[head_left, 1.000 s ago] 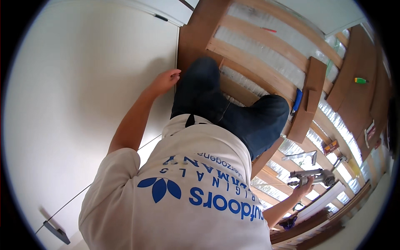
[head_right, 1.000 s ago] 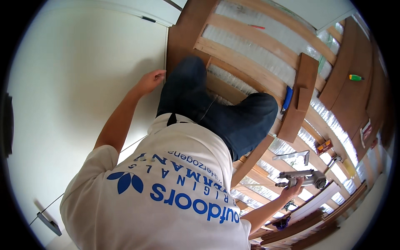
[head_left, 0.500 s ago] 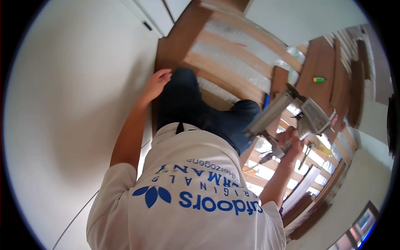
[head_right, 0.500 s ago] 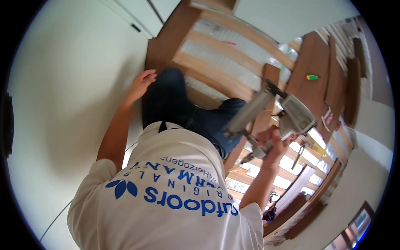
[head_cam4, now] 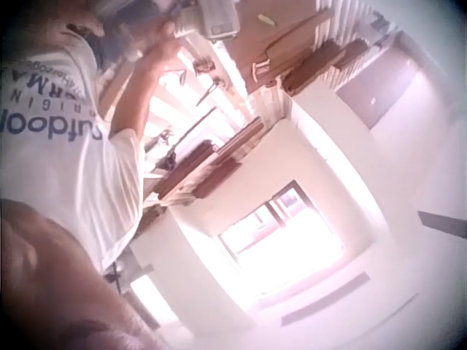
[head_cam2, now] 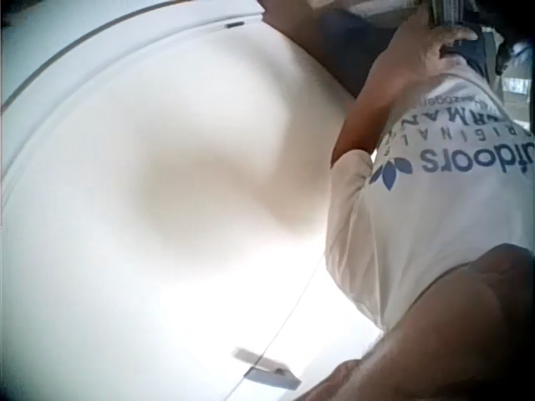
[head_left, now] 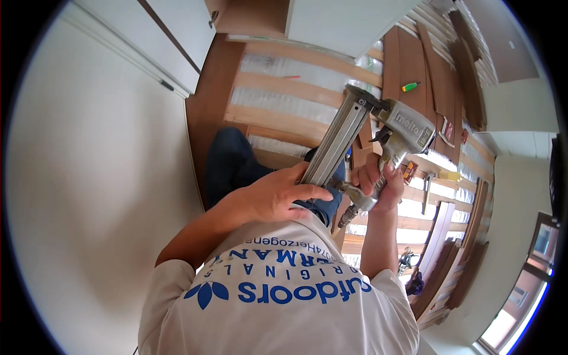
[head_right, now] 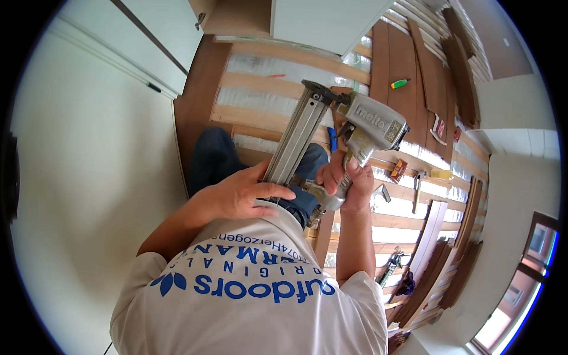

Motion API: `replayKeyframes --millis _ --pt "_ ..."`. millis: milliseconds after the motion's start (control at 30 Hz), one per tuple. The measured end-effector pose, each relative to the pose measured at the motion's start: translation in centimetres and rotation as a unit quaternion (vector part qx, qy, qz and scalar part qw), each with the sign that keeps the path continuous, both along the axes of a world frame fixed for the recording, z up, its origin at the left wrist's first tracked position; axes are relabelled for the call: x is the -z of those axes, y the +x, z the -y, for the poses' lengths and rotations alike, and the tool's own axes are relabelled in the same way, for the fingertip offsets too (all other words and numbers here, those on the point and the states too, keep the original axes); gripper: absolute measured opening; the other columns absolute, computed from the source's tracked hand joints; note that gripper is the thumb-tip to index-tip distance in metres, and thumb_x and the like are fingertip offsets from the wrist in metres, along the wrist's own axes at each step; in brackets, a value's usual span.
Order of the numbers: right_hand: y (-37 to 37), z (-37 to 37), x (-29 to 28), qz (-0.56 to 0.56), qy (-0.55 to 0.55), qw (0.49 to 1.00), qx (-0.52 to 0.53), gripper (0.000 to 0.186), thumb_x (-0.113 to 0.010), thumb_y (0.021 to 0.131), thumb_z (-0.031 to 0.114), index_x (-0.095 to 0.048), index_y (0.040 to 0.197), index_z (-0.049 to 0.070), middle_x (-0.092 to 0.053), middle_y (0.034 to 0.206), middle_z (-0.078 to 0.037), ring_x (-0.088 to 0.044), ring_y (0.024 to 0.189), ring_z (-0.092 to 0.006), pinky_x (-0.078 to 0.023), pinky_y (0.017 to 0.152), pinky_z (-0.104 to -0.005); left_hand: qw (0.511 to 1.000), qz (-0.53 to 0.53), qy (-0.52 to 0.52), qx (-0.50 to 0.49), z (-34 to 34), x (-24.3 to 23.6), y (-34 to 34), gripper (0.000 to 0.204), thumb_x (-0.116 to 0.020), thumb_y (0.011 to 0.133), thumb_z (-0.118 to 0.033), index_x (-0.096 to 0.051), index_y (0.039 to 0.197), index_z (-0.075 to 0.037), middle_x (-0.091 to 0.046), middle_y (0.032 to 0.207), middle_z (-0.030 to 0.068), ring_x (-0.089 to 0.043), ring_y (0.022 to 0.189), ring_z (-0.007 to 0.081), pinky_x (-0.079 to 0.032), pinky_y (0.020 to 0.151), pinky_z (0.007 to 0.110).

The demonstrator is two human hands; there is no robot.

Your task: The person cuts a wood panel using a table saw, then carries it to an area with floor joists, aligns the panel, and secures it using a pneumatic nail gun.

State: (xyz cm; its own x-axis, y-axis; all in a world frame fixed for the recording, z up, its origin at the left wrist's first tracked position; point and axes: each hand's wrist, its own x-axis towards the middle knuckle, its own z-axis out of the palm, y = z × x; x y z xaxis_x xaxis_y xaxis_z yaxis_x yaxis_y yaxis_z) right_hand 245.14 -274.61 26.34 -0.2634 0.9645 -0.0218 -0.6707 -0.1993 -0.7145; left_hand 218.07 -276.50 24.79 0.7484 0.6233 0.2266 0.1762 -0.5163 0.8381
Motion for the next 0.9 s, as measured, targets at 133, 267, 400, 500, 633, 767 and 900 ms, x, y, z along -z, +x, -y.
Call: replayKeyframes --millis 133,267,400,500,633,767,900 --pt "-0.4 0.2 0.3 -0.003 0.001 0.999 0.034 0.032 -0.063 0.101 0.031 -0.054 0.119 0.006 -0.052 0.072 -0.002 -0.057 0.052 -0.0158 -0.052 0.068 -0.0389 0.997 0.024 0.064 -0.021 -1.1 1.0 -0.1 0.05 -0.087 0.081 -0.022 -0.065 0.126 -0.028 -0.051 0.128 0.0177 -0.063 0.107 0.035 -0.055 0.092 0.041" --pt "0.1 0.9 0.9 0.01 0.005 0.997 0.077 0.025 -0.057 0.102 0.034 -0.052 0.095 0.011 -0.05 0.071 0.0 -0.055 0.056 -0.0135 -0.049 0.072 -0.0382 0.998 0.046 0.007 -0.046 0.6 2.0 0.0 0.041 -0.089 0.078 -0.019 -0.075 0.116 -0.027 -0.05 0.13 0.0174 -0.062 0.112 0.0337 -0.055 0.094 0.04" --pt "0.0 0.9 0.9 -0.046 -0.017 0.996 0.077 0.024 -0.054 0.105 0.033 -0.052 0.095 0.011 -0.044 0.071 0.003 -0.05 0.054 -0.0109 -0.046 0.073 -0.0366 0.999 0.032 -0.034 -0.019 0.9 2.3 -0.4 0.063 -0.087 0.082 -0.02 -0.062 0.139 -0.029 -0.05 0.138 0.0187 -0.06 0.12 0.0368 -0.054 0.1 0.042" --pt "-0.7 1.1 2.4 -0.081 -0.031 0.995 0.042 0.02 -0.053 0.106 0.03 -0.051 0.111 0.011 -0.044 0.072 0.003 -0.049 0.055 -0.01 -0.045 0.074 -0.036 0.979 0.097 -0.155 -0.092 0.6 0.3 -1.0 0.113 -0.093 0.074 -0.016 -0.024 0.162 -0.014 -0.048 0.15 0.0217 -0.052 0.136 0.0376 -0.048 0.11 0.047" --pt "-1.6 0.7 3.5 -0.133 -0.037 0.99 -0.011 0.04 -0.051 0.108 0.027 -0.045 0.144 0.012 -0.044 0.073 0.003 -0.048 0.055 -0.0099 -0.043 0.074 -0.035 0.954 0.137 -0.249 -0.095 -0.1 -2.2 -1.4 0.117 -0.094 0.074 -0.014 -0.019 0.164 -0.011 -0.054 0.145 0.0193 -0.057 0.13 0.0317 -0.049 0.11 0.044" --pt "-1.7 0.2 4.0 -0.14 -0.049 0.989 -0.022 0.046 -0.051 0.109 0.027 -0.04 0.15 0.012 -0.044 0.072 0.003 -0.047 0.055 -0.0098 -0.043 0.073 -0.035 0.899 0.182 -0.393 -0.066 -0.5 -1.3 -0.9 0.111 -0.092 0.076 -0.01 -0.023 0.163 -0.007 -0.062 0.137 0.0158 -0.065 0.117 0.0254 -0.052 0.106 0.039" --pt "-1.5 -0.6 4.0 -0.093 -0.043 0.995 -0.009 0.056 -0.054 0.108 0.031 -0.032 0.156 0.013 -0.043 0.071 0.003 -0.047 0.055 -0.0097 -0.044 0.074 -0.035 0.896 0.175 -0.397 -0.099 -1.6 -1.7 -1.0 0.1 -0.09 0.078 -0.01 -0.033 0.159 -0.004 -0.068 0.129 0.0163 -0.068 0.111 0.0261 -0.053 0.104 0.038"
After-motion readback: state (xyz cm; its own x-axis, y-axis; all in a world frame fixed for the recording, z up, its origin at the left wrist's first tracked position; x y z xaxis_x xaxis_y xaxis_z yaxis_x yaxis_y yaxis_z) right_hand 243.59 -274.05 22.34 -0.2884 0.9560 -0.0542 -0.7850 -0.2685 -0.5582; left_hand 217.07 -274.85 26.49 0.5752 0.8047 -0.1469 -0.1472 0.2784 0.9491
